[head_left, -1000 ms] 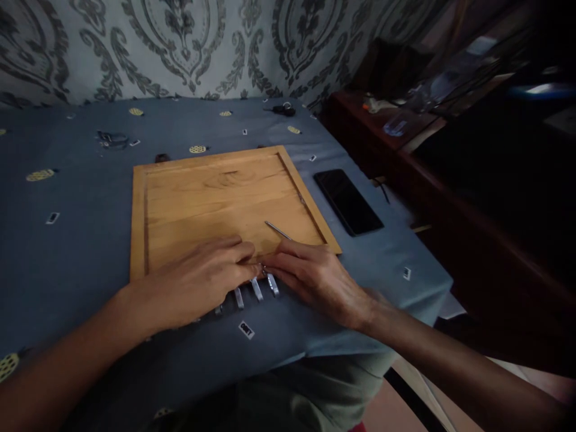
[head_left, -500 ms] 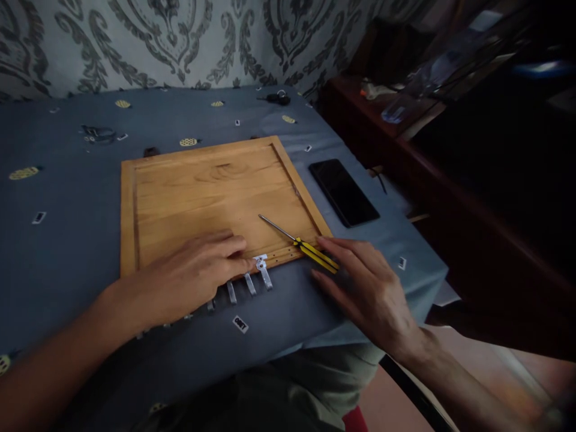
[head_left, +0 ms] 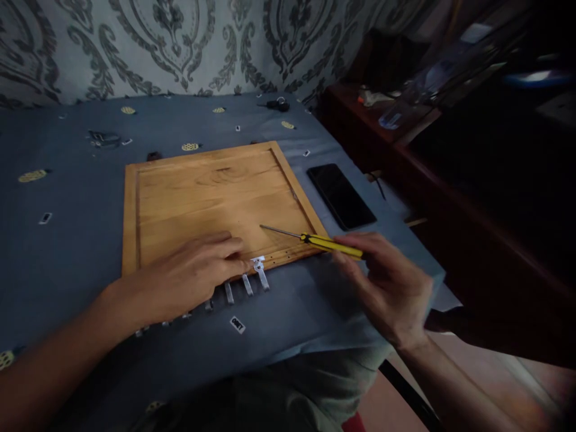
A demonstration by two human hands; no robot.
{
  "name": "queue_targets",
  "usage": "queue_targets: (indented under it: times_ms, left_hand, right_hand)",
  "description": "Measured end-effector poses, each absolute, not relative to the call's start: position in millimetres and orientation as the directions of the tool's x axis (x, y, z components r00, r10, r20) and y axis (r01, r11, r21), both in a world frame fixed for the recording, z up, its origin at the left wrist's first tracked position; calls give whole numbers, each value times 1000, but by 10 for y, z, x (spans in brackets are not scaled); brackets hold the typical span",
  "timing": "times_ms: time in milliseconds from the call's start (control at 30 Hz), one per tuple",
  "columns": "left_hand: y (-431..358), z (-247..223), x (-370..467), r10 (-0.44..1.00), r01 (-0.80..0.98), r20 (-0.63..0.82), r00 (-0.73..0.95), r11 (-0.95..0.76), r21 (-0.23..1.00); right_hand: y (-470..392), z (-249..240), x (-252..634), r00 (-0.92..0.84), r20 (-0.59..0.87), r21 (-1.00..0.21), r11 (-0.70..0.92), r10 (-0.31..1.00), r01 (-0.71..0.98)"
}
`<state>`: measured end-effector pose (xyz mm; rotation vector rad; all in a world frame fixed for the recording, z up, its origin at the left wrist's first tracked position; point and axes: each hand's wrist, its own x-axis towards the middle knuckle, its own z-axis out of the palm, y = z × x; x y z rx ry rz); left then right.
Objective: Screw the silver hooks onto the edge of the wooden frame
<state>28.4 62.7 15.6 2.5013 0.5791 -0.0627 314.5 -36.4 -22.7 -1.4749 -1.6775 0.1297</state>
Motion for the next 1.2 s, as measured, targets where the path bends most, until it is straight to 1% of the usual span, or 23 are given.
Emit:
queue_targets:
  times_ms: [67, 133, 200, 267, 333, 433, 533, 600, 700, 733, 867, 933, 1067, 1200]
  left_hand:
    - [627, 150, 284, 389, 415, -160, 907, -759, 502]
    - [626, 140, 282, 399, 421, -157, 903, -753, 506]
    - [623, 135, 282, 411, 429, -157, 898, -739, 520]
    - [619, 139, 288, 413, 431, -160, 896, -728, 534]
    - [616, 146, 294, 418, 428, -152, 895, -714, 554]
    - [616, 141, 295, 441, 427, -125, 889, -696, 578]
    - [620, 112, 281, 421, 395, -99, 902, -708, 585]
    - [623, 91, 273, 405, 375, -86, 910, -716, 590]
    - [625, 77, 274, 402, 371, -79, 912, -728, 577]
    - [625, 78, 277, 399, 370, -78, 913, -734, 569]
    - [626, 80, 287, 373, 333, -42, 927, -764, 552]
    - [626, 75, 284, 361, 313, -18, 932, -780, 542]
    - [624, 76, 278, 378, 334, -24, 926, -785, 523]
    - [615, 109, 294, 370, 334, -35, 928, -790, 514]
  right_hand:
    - [-268, -100, 3078, 270, 506, -713, 221, 819, 665]
    - [-151, 15, 2974, 374, 509, -790, 248, 775, 560]
    - [-35, 115, 2843, 387, 554, -794, 329, 737, 511]
    - [61, 202, 2702, 373, 610, -780, 446, 699, 439]
    - [132, 281, 2570, 377, 597, -802, 529, 708, 277]
    - [210, 373, 2423, 378, 477, -865, 499, 793, 45]
    - [265, 401, 2345, 359, 374, -899, 429, 855, -84]
    - [283, 389, 2313, 313, 338, -916, 387, 887, -105]
    - [285, 362, 2259, 243, 308, -940, 333, 920, -68]
    - [281, 357, 2235, 236, 311, -939, 336, 921, -74]
    - [269, 329, 2141, 245, 344, -897, 394, 907, -201]
    - [273, 293, 2116, 250, 366, -878, 422, 896, -227]
    - [292, 208, 2116, 239, 430, -814, 488, 871, -314]
    - [293, 189, 2122, 227, 415, -800, 472, 881, -369]
